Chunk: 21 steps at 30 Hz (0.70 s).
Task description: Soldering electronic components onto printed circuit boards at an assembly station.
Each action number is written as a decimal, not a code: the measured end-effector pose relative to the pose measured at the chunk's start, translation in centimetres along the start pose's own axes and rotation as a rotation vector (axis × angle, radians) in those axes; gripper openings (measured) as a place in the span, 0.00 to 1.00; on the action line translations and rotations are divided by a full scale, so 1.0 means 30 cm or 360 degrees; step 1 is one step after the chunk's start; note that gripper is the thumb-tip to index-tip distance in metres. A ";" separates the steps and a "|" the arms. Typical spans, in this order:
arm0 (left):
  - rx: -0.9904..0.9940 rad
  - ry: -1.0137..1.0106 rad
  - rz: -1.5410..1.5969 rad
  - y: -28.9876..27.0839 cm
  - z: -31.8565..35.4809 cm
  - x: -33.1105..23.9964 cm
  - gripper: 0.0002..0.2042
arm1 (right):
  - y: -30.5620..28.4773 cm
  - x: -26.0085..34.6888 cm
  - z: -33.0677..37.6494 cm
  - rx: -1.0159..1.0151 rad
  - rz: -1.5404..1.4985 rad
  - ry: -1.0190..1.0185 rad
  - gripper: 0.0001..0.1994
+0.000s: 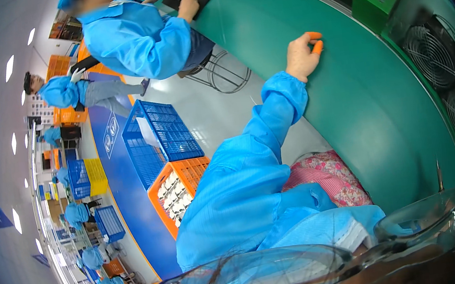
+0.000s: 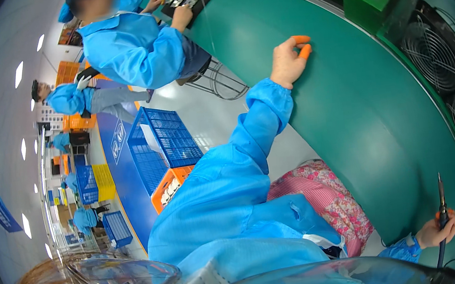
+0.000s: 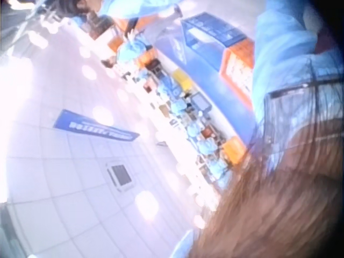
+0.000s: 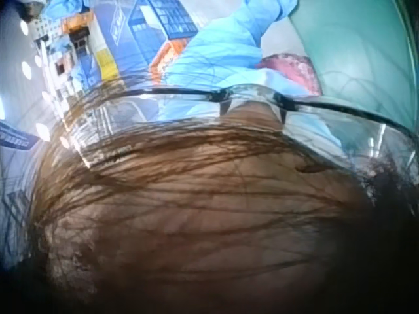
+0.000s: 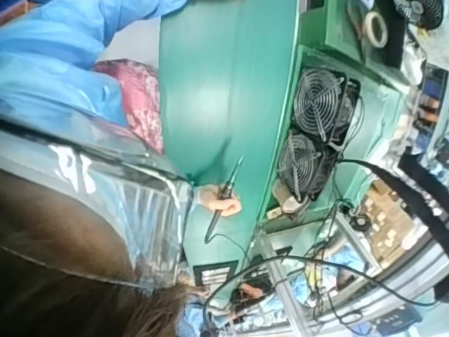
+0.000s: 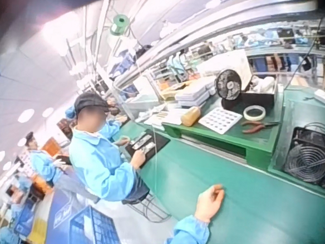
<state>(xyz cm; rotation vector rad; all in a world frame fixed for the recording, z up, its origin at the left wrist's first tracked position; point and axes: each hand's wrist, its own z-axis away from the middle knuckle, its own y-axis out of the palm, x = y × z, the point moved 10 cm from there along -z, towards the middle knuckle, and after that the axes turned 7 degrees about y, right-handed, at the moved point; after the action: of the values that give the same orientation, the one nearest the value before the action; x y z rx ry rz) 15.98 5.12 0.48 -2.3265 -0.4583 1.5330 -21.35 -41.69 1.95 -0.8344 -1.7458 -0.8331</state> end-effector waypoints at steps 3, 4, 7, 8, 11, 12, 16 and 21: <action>-0.0013 -0.0046 0.0011 -0.010 0.001 -0.006 0.10 | -0.008 -0.008 -0.004 0.0059 -0.0005 -0.0004 0.09; 0.0010 -0.0035 0.0012 -0.008 0.001 -0.013 0.10 | -0.013 -0.010 -0.003 0.0064 -0.0021 -0.0001 0.09; 0.0065 -0.0053 -0.0056 -0.005 0.001 -0.021 0.10 | -0.016 -0.008 -0.004 0.0074 0.0037 -0.0010 0.08; 0.0067 -0.0053 -0.0058 -0.005 0.000 -0.023 0.10 | -0.015 -0.004 -0.003 0.0065 0.0058 -0.0026 0.08; 0.0041 -0.0014 -0.0015 -0.010 -0.005 -0.037 0.10 | -0.008 0.006 -0.002 0.0049 0.0072 -0.0032 0.08; 0.0057 -0.0042 -0.0030 -0.007 -0.004 -0.033 0.10 | -0.005 0.007 -0.001 0.0047 0.0062 -0.0022 0.08; 0.0077 -0.0073 -0.0062 -0.004 0.000 -0.027 0.10 | 0.000 0.004 0.001 0.0096 0.0053 -0.0020 0.08; 0.0034 -0.0043 -0.0022 -0.005 0.002 -0.026 0.10 | -0.084 -0.056 -0.014 -0.0009 0.0139 0.0058 0.09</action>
<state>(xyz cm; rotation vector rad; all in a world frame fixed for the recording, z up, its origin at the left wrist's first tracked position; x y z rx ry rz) 15.61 4.91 1.15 -2.2845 -0.4619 1.5568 -22.79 -43.64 0.07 -0.8874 -1.6638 -0.7905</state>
